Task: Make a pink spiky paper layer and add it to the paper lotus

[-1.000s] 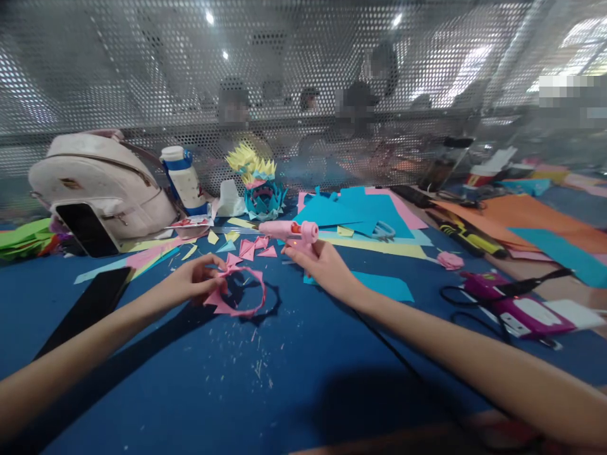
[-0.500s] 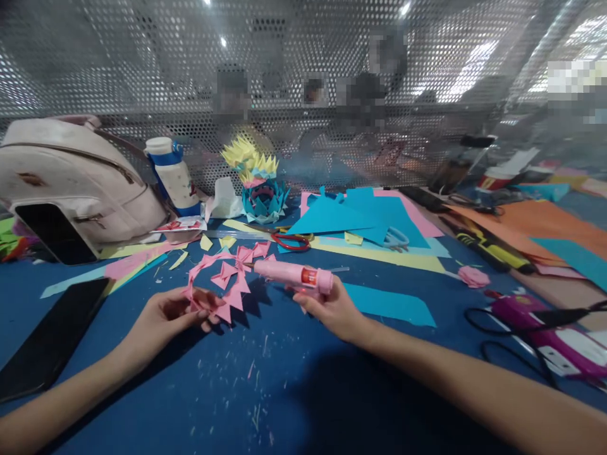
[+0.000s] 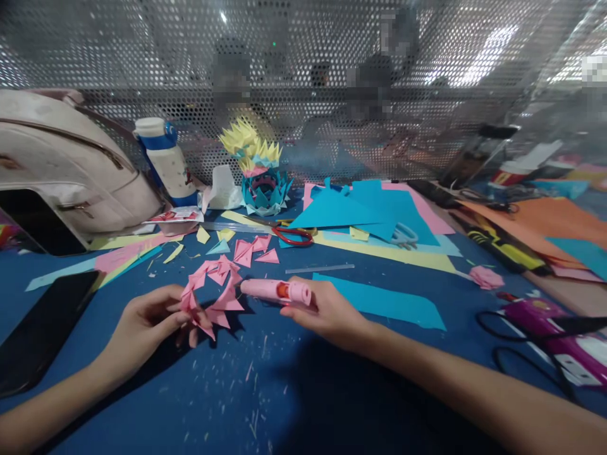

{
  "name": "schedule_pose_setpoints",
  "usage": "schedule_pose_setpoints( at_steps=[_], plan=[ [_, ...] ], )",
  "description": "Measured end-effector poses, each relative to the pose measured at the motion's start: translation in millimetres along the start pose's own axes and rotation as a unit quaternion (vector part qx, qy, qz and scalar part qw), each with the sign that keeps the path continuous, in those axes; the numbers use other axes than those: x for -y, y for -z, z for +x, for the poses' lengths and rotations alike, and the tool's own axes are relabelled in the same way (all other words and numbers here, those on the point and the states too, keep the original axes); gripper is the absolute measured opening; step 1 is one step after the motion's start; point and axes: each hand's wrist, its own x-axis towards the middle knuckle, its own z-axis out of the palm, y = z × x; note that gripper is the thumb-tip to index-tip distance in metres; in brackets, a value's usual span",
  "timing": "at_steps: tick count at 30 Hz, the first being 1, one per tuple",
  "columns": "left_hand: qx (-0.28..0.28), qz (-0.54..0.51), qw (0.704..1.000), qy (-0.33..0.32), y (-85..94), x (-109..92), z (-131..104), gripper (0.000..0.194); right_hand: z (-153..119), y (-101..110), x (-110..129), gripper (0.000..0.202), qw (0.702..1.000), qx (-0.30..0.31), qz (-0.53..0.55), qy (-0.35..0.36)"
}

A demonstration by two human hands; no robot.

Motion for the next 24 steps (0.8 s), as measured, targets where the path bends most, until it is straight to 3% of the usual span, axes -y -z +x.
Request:
schedule_pose_setpoints(
  at_steps=[5,24],
  plan=[
    [0.025,-0.052,0.998,0.012,-1.8,-0.1,1.8,0.012,0.4,-0.4,3.3,0.029,1.0,0.018,-0.018,-0.004],
    [0.007,-0.054,0.998,0.004,-2.5,-2.5,-0.2,0.012,-0.4,1.1,10.6,0.035,0.992,0.038,-0.116,0.009]
  ],
)
